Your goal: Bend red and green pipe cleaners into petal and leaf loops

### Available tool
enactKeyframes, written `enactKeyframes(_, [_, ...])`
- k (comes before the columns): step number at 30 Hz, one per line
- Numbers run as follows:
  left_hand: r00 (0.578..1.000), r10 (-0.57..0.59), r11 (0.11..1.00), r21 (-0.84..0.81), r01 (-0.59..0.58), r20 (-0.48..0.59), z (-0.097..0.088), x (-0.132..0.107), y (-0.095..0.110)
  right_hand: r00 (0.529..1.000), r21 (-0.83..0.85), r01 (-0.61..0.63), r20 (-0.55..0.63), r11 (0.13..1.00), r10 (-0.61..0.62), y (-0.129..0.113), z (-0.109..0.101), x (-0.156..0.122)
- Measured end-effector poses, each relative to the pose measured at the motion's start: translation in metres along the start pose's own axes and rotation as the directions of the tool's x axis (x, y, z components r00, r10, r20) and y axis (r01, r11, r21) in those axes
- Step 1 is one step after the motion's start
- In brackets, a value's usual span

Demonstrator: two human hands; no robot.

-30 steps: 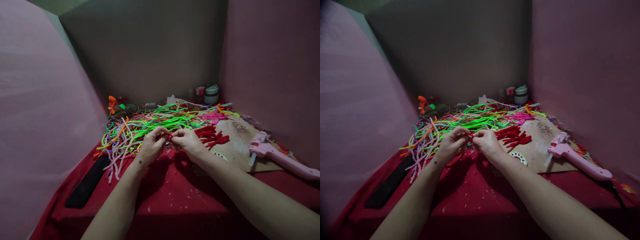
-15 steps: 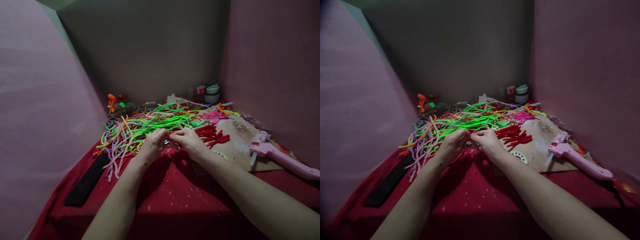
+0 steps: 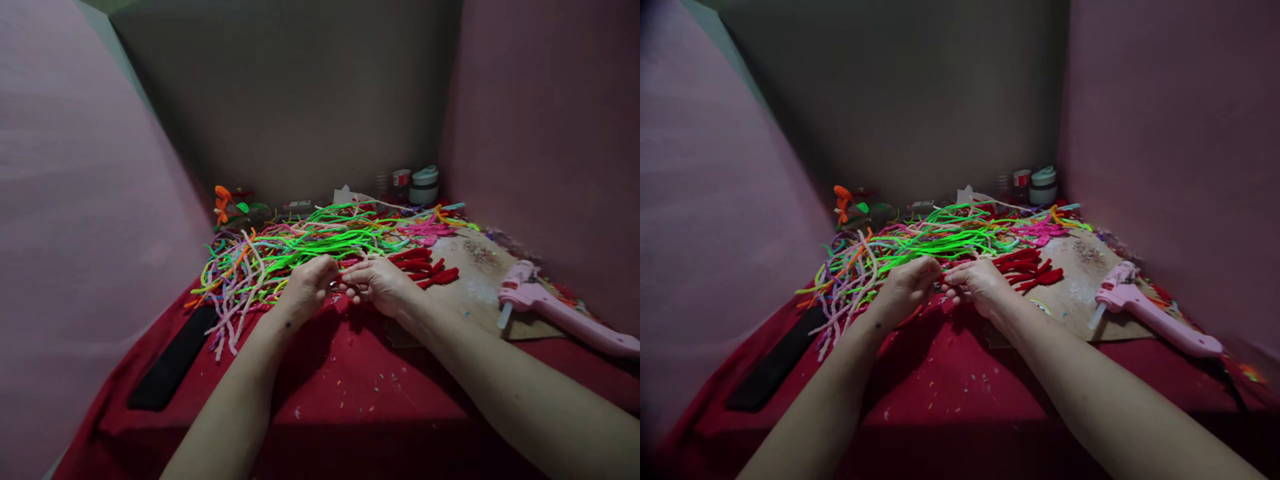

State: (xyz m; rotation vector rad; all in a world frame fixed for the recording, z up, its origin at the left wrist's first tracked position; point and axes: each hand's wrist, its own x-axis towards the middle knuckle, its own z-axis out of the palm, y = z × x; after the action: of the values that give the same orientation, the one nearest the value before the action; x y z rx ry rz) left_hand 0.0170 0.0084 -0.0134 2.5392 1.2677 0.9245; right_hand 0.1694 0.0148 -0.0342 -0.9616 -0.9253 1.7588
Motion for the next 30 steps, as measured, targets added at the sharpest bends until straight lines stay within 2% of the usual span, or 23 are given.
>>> enactKeyframes(4, [0.994,-0.104,0.99,-0.096,0.101,-0.026,0.002,-0.001,0.003,0.992,-0.12,0.125,0.036,0.985,-0.122,0.001,0.003,-0.003])
enactKeyframes(6, [0.981,-0.194,0.96,-0.21,0.187,-0.016,0.003,0.0,0.004,0.981,-0.185,0.196,0.046,0.963,-0.191,0.0,0.004,-0.004])
enactKeyframes(8, [0.949,-0.315,0.869,-0.395,0.3,0.027,0.002,0.001,0.006,0.973,-0.196,0.231,0.022,0.953,-0.232,-0.001,0.005,-0.005])
enactKeyframes(10, [0.908,-0.399,0.723,-0.565,0.398,0.129,-0.001,0.003,0.008,0.971,-0.146,0.233,-0.021,0.961,-0.239,-0.002,0.006,-0.005])
enactKeyframes(12, [0.873,-0.416,0.611,-0.632,0.476,0.255,-0.004,0.004,0.011,0.971,-0.088,0.226,-0.053,0.97,-0.231,-0.003,0.006,-0.004])
enactKeyframes(14, [0.854,-0.412,0.583,-0.627,0.516,0.319,-0.004,0.004,0.013,0.973,-0.06,0.215,-0.067,0.975,-0.219,-0.003,0.006,-0.003])
enactKeyframes(17, [0.867,-0.425,0.648,-0.581,0.493,0.261,-0.001,0.003,0.015,0.959,-0.115,0.269,-0.058,0.956,-0.276,-0.001,0.005,-0.002])
enactKeyframes(19, [0.887,-0.422,0.701,-0.551,0.452,0.19,0.002,0.002,0.015,0.929,-0.2,0.349,-0.049,0.915,-0.366,0.001,0.005,-0.001])
enactKeyframes(21, [0.9,-0.411,0.718,-0.557,0.417,0.145,0.005,0.001,0.014,0.894,-0.287,0.412,-0.057,0.865,-0.445,0.003,0.004,-0.001])
enactKeyframes(25, [0.898,-0.415,0.678,-0.607,0.414,0.149,0.006,0.003,0.012,0.857,-0.386,0.444,-0.08,0.809,-0.508,0.004,0.006,-0.004])
enactKeyframes(30, [0.886,-0.455,0.566,-0.737,0.369,0.094,0.009,0.005,0.011,0.861,-0.452,0.443,-0.028,0.774,-0.509,0.004,0.011,-0.008])
